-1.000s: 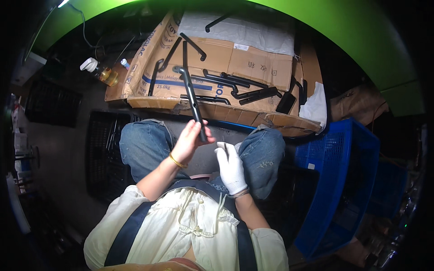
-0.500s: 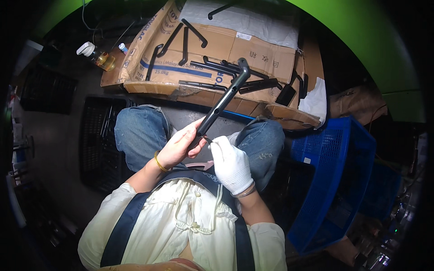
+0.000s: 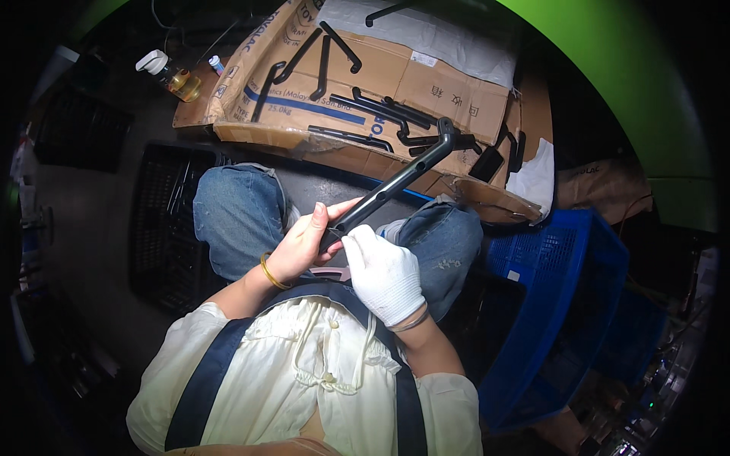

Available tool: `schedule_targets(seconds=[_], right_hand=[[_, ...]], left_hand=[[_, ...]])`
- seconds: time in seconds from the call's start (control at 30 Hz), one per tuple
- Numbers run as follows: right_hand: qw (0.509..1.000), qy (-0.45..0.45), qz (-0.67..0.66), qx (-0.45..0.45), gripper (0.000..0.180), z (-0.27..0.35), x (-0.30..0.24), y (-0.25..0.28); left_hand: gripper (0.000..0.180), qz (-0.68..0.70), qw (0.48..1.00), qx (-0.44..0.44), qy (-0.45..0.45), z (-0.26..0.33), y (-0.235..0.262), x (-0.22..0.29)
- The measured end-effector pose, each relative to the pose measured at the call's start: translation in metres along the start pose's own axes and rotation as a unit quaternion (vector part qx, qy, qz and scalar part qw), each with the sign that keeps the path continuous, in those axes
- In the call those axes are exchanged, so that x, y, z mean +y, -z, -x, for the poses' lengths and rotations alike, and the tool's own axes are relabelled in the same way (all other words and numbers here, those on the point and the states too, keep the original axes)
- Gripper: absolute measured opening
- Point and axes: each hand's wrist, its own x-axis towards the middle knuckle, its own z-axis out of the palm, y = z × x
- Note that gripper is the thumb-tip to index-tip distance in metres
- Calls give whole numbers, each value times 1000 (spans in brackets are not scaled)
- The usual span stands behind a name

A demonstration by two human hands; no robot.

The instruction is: Assembling small plastic components onto a long black tube at a factory workstation.

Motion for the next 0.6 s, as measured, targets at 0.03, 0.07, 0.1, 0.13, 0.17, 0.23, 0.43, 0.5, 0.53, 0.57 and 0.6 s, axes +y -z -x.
schedule_targets(seconds=[0.03, 0.07, 0.1, 0.13, 0.17, 0.23, 0.43, 0.5, 0.53, 0.57, 0.6], right_hand=[[1000, 24, 14, 13, 8, 0, 2, -1], [998, 48, 27, 26, 10, 0, 3, -2], [998, 48, 27, 26, 10, 0, 2, -1], [1000, 22, 16, 10, 8, 0, 0, 0], [1000, -4, 5, -6, 8, -1, -2, 2], [1000, 21, 12, 0, 8, -1, -4, 4], [994, 73, 75, 2, 11, -3, -2, 4], [995, 58, 84, -19, 12, -3, 2, 6], [993, 63, 90, -34, 13, -4, 4, 8], [992, 68, 97, -50, 13, -5, 6, 10], [992, 68, 96, -50, 13, -5, 7, 12]], left_hand=[[68, -15, 1000, 8, -2, 0, -1, 1], [68, -30, 999, 15, -4, 0, -1, 2], [68, -30, 999, 15, -4, 0, -1, 2], [68, -42, 999, 12, -15, 0, 0, 1], [67, -55, 998, 10, -26, -1, 1, 1], [67, -67, 997, 12, -33, -2, 1, -1], [67, -86, 995, 17, -45, 0, 0, -2], [67, -93, 995, 11, -44, 0, -1, -3], [67, -88, 996, 9, -31, 0, -1, -2], [68, -83, 996, 7, -19, 0, -2, -1], [68, -84, 996, 7, -19, 0, -2, -1]])
